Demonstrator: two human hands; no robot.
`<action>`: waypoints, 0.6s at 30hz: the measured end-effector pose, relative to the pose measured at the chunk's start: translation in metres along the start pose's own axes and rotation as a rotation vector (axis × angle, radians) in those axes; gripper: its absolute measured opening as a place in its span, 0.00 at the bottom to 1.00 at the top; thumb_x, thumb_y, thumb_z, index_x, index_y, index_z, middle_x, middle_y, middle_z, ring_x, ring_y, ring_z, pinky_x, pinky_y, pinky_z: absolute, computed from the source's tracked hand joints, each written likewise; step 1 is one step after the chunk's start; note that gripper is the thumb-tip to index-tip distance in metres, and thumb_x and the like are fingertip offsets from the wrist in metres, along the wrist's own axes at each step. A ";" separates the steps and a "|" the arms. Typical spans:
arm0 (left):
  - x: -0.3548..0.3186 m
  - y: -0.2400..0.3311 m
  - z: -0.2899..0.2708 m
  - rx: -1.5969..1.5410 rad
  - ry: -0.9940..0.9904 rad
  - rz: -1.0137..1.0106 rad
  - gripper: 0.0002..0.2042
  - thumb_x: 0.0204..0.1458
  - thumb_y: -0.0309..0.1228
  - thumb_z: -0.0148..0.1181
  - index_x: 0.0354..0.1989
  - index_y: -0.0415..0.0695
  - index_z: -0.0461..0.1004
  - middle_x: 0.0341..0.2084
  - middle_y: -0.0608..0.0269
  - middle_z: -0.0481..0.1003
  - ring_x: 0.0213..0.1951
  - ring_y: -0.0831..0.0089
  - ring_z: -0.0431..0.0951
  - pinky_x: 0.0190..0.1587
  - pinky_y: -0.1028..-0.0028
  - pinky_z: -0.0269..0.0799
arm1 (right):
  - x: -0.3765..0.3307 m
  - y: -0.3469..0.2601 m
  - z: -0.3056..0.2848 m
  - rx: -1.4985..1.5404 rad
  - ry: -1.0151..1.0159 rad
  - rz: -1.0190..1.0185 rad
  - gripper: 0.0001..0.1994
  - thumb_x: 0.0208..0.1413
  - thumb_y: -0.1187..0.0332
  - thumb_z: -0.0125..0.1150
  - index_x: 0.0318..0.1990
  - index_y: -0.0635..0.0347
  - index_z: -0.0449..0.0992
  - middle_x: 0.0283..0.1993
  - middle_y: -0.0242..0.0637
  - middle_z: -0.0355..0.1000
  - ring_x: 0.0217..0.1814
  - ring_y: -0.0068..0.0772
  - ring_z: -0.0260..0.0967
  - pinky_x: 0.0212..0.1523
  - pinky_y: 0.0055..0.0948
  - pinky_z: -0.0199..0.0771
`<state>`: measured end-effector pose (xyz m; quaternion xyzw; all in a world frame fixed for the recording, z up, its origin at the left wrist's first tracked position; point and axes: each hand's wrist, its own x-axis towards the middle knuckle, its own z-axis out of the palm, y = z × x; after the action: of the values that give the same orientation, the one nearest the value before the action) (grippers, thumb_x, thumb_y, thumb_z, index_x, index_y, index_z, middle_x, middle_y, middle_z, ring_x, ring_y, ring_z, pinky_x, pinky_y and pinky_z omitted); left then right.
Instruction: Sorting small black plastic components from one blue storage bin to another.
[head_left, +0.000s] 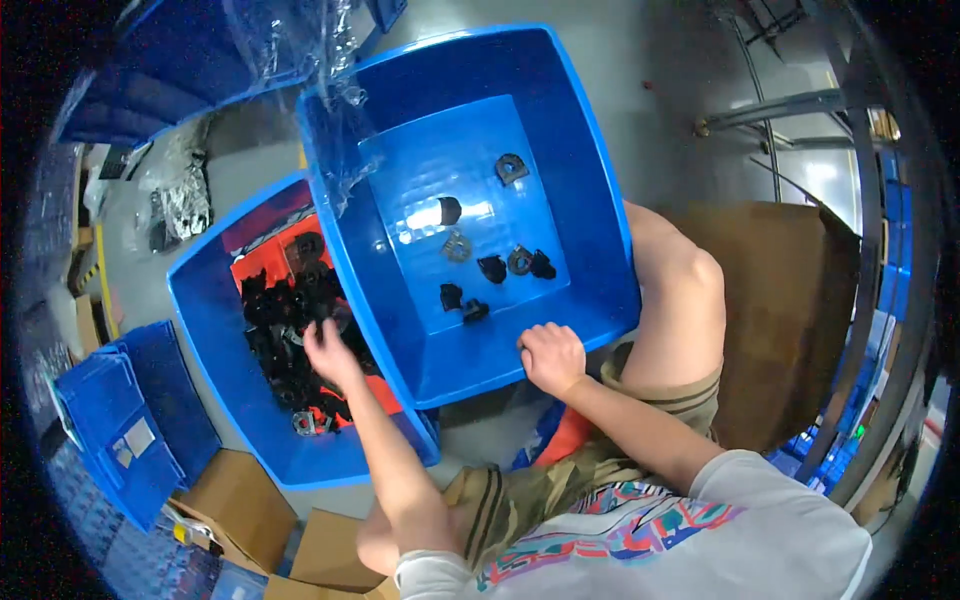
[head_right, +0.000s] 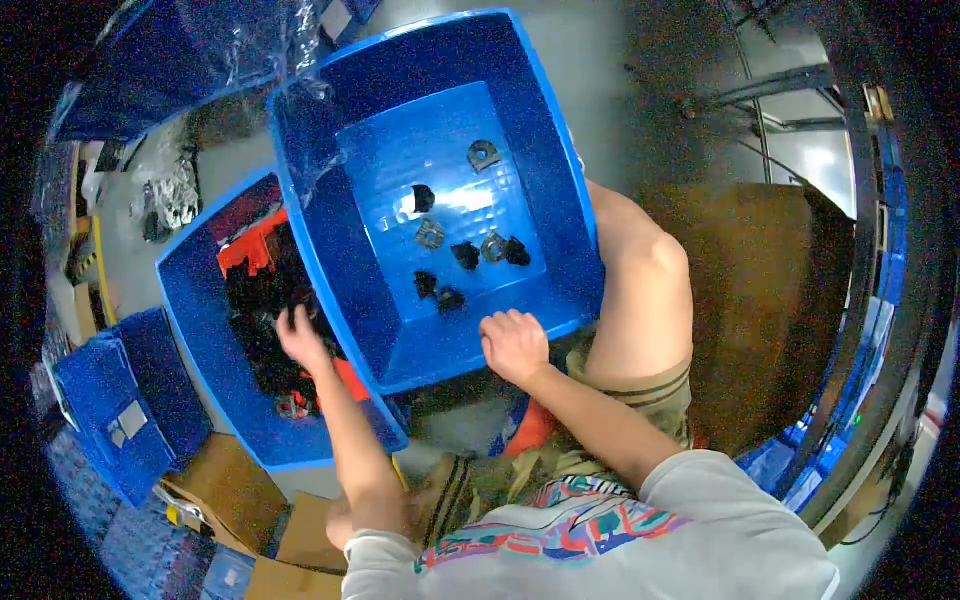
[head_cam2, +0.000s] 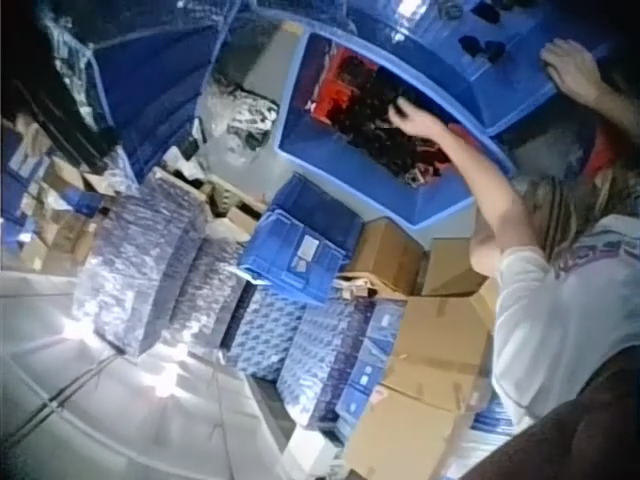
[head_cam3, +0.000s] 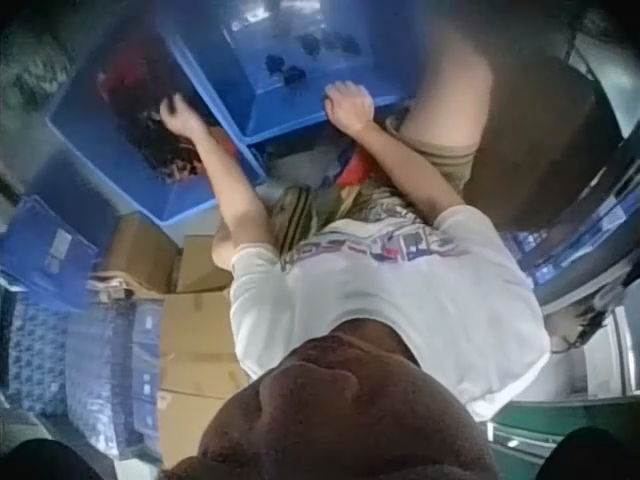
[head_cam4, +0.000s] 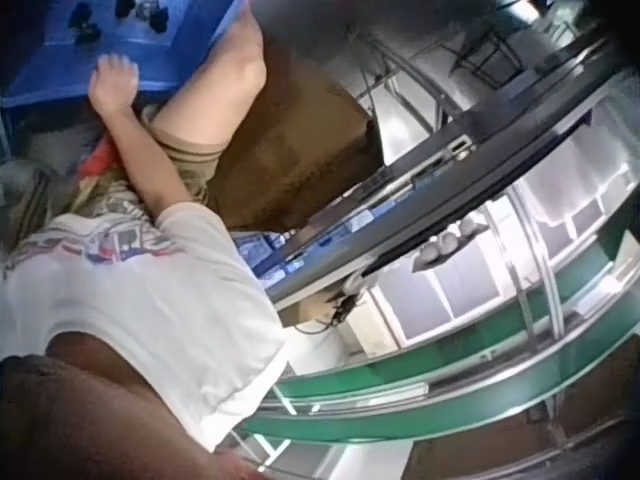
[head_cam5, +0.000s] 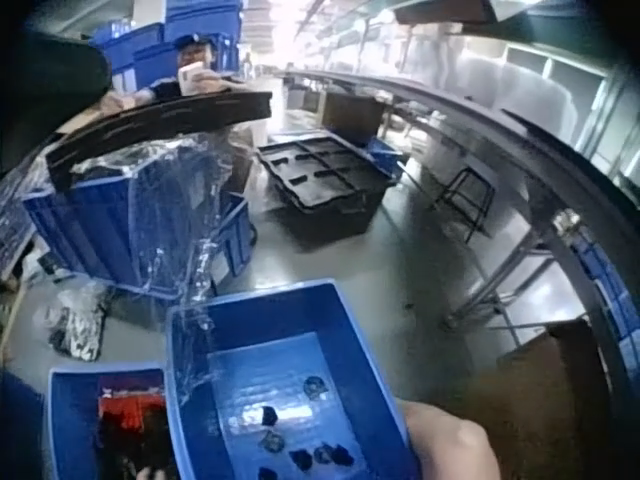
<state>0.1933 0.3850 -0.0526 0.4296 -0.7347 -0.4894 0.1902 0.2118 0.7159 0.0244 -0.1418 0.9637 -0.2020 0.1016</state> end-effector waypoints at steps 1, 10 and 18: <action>-0.006 0.002 -0.022 0.071 0.134 0.025 0.18 0.51 0.32 0.57 0.45 0.30 0.67 0.41 0.55 0.71 0.39 0.71 0.70 0.44 0.73 0.67 | 0.001 -0.002 0.001 0.010 -0.007 -0.019 0.01 0.39 0.70 0.54 0.22 0.50 0.69 0.23 0.32 0.65 0.30 0.35 0.65 0.30 0.35 0.62; -0.131 0.092 0.021 0.199 -0.367 0.293 0.09 0.47 0.29 0.57 0.37 0.41 0.74 0.35 0.55 0.74 0.40 0.61 0.74 0.44 0.69 0.68 | 0.001 -0.004 0.002 0.041 0.025 -0.016 0.01 0.42 0.70 0.52 0.23 0.54 0.69 0.24 0.36 0.68 0.29 0.40 0.67 0.31 0.39 0.67; -0.110 0.082 -0.017 0.144 -0.136 0.383 0.11 0.47 0.22 0.53 0.41 0.39 0.73 0.40 0.58 0.73 0.43 0.68 0.72 0.49 0.70 0.65 | 0.018 -0.012 0.013 0.071 -0.160 -0.176 0.03 0.44 0.70 0.53 0.28 0.54 0.70 0.25 0.36 0.70 0.32 0.40 0.69 0.33 0.39 0.69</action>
<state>0.2301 0.4776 0.0434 0.2604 -0.8473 -0.4183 0.1984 0.2013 0.6948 0.0150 -0.2379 0.9286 -0.2321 0.1651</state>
